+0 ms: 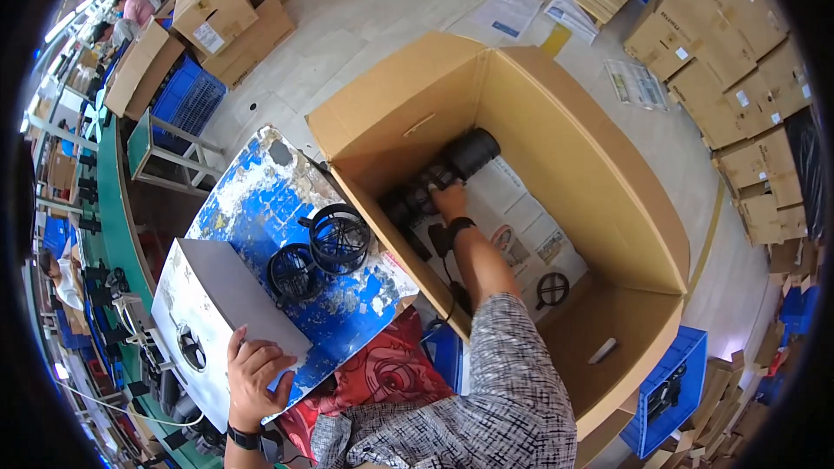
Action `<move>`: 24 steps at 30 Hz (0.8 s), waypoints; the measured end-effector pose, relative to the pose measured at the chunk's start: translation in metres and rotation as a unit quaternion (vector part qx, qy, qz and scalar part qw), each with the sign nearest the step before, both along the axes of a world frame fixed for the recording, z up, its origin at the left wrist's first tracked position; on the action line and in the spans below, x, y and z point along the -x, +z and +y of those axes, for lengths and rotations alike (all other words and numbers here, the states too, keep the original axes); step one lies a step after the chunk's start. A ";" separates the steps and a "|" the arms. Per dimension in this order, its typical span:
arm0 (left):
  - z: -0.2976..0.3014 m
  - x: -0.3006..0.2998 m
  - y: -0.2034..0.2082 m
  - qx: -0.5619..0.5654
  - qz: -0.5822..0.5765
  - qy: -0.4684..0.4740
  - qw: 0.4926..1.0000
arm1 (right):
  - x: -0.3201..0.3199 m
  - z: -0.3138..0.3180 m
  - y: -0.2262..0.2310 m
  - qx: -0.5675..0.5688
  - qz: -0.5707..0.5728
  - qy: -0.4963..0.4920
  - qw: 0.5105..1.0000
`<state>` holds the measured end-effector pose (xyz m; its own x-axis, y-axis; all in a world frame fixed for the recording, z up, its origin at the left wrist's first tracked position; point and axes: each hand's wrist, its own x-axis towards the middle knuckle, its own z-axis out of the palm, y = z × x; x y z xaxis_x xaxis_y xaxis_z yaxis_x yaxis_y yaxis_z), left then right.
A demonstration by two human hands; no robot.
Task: The person packs a tube and base into a box, then retrieves a base and a cylinder to assemble them using a machine. They repeat this assembly process multiple times, placing the finished units onto a conveyor belt.
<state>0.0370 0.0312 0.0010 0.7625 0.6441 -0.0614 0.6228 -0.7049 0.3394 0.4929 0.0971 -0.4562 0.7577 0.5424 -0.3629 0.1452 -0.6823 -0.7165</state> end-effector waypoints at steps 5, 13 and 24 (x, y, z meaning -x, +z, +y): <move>0.000 -0.001 -0.006 -0.001 0.009 -0.004 1.000 | 0.000 0.016 -0.040 0.040 -0.112 -0.157 0.980; 0.000 -0.007 -0.005 -0.001 0.005 0.010 1.000 | -0.015 0.000 -0.037 -0.096 0.047 0.032 0.994; -0.002 0.000 -0.005 0.005 0.018 0.019 1.000 | -0.009 -0.009 0.027 -0.122 0.072 0.336 0.931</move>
